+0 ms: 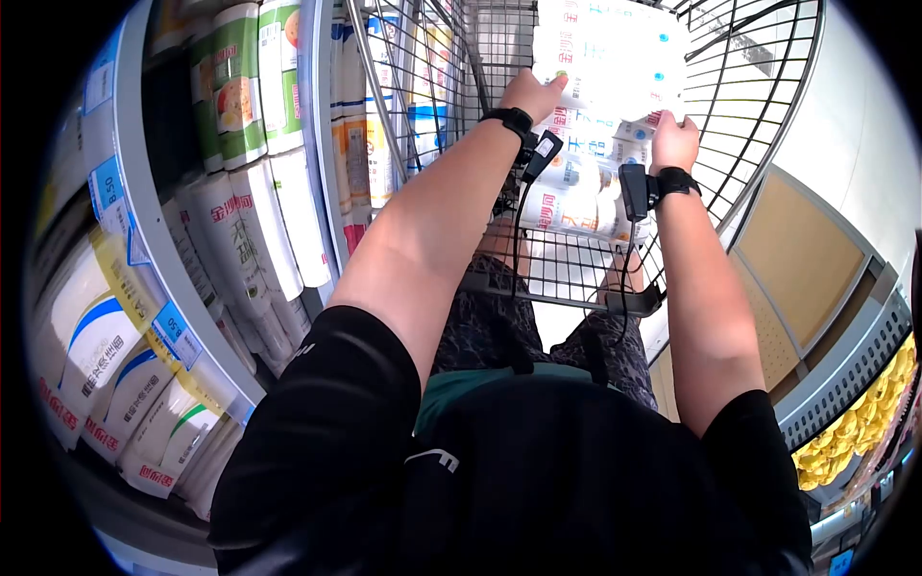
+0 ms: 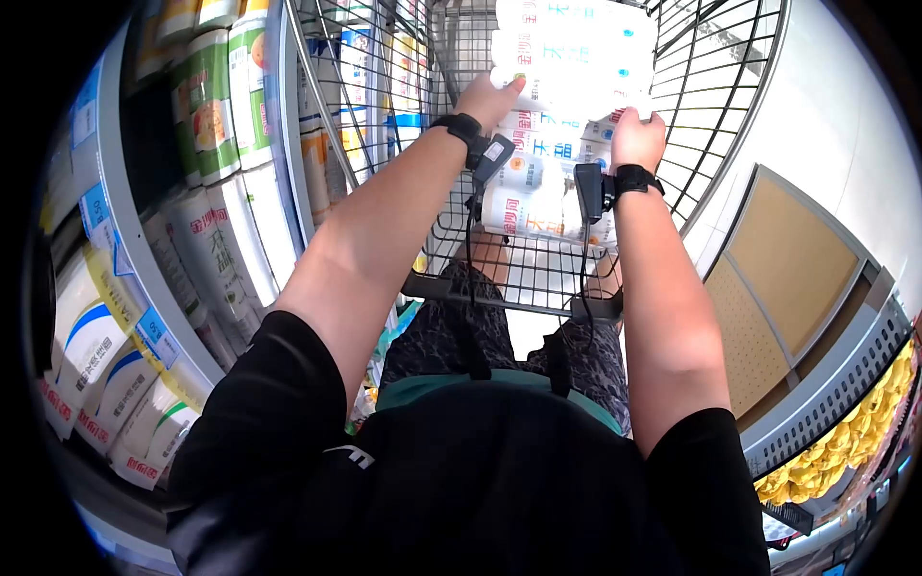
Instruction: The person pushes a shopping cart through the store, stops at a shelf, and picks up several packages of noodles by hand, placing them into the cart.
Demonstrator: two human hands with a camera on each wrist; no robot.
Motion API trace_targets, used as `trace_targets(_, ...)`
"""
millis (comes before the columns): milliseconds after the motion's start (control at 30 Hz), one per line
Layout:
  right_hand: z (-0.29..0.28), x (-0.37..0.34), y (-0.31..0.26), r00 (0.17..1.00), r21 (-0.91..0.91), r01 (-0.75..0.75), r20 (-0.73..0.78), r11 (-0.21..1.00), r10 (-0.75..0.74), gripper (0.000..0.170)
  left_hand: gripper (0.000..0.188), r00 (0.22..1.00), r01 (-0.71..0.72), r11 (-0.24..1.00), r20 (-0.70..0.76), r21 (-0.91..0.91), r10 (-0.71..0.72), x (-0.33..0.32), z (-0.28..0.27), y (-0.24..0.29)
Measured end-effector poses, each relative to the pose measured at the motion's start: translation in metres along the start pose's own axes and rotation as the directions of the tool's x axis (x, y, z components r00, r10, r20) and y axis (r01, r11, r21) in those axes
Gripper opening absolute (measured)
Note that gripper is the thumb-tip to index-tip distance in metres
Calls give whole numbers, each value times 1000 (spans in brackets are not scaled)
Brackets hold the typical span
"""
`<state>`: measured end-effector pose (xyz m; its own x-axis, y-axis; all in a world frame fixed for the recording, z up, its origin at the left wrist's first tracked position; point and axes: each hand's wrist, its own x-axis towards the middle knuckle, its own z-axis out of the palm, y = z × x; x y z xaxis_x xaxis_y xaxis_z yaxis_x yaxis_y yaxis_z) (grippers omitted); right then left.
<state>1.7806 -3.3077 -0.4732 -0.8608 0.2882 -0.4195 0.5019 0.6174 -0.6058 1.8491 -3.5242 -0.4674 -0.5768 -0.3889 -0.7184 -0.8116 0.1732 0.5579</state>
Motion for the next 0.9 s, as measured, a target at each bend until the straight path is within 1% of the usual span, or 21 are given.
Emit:
trace_targets(133,4,-16,5,995,102,72,-83,992,-64,48,57,999,-36,998,-19,49,37,10,7,-14)
trace_targets(200,-3,-18,6,994,-25,89,68,996,-87,47,58,998,-53,997,-42,51,55,8,9,-17)
trace_targets(233,-9,-19,4,984,54,62,162,997,-70,51,58,998,-29,998,-51,57,32,7,9,-14)
trace_targets(267,-11,-23,6,983,53,63,167,997,-71,51,58,998,-2,998,-61,62,6,4,8,-10)
trace_targets(300,-10,-26,10,992,209,49,101,977,-72,53,61,998,62,998,-30,-10,-62,1,5,-6)
trace_targets(333,-10,-38,-2,997,366,44,41,929,-64,55,63,994,60,998,-86,-12,-61,7,11,-12)
trace_targets(367,-23,-48,-14,993,279,-49,119,959,16,59,69,994,102,995,-39,-21,-103,14,14,-16)
trace_targets(400,-17,-31,18,991,267,42,114,963,-75,59,77,984,67,998,-162,-15,-69,5,18,-11)
trace_targets(433,-24,-46,2,987,369,1,147,929,-59,57,66,952,7,992,-303,-125,-45,-7,21,-1)
trace_targets(467,-31,-61,-18,977,448,-43,207,893,-57,45,58,967,40,971,-237,-237,-98,-29,5,19)
trace_targets(500,-36,-74,-30,963,486,-46,255,873,-92,38,70,984,23,959,-164,-281,-71,-59,-15,36)
trace_targets(533,-44,-93,-54,952,533,-40,276,845,-129,32,59,978,-163,916,-179,-365,103,-63,-14,27)
trace_targets(567,-50,-109,-73,927,556,-27,325,831,-188,31,48,889,-327,938,-373,-116,264,-81,-19,26)
trace_targets(600,-54,-122,-93,898,579,-10,364,815,-247,29,41,854,-428,887,-398,-174,335,-102,-30,23)
trace_targets(667,-58,-151,-130,795,603,71,447,794,-411,27,28,862,-498,744,-346,-446,370,-179,-78,30)
trace_targets(700,-55,-167,-150,739,596,112,486,795,-468,25,24,791,-601,652,-463,-463,401,-200,-87,18)
trace_targets(733,-52,-185,-168,640,615,143,540,775,-546,25,23,749,-617,729,-504,-296,430,-233,-113,9)
trace_targets(767,-46,-202,-184,506,634,226,572,740,-645,25,23,704,-629,737,-584,-247,405,-261,-129,-3)
trace_targets(800,-38,-220,-199,362,659,303,589,689,-723,26,22,600,-640,767,-654,-46,461,-279,-144,-28)
trace_targets(867,-21,-268,-229,105,695,511,533,505,-840,29,21,546,-451,891,-776,46,317,-318,-168,-69)
trace_targets(900,-6,-289,-237,62,692,488,580,532,-812,32,26,478,-549,823,-863,-146,165,-315,-163,-117)
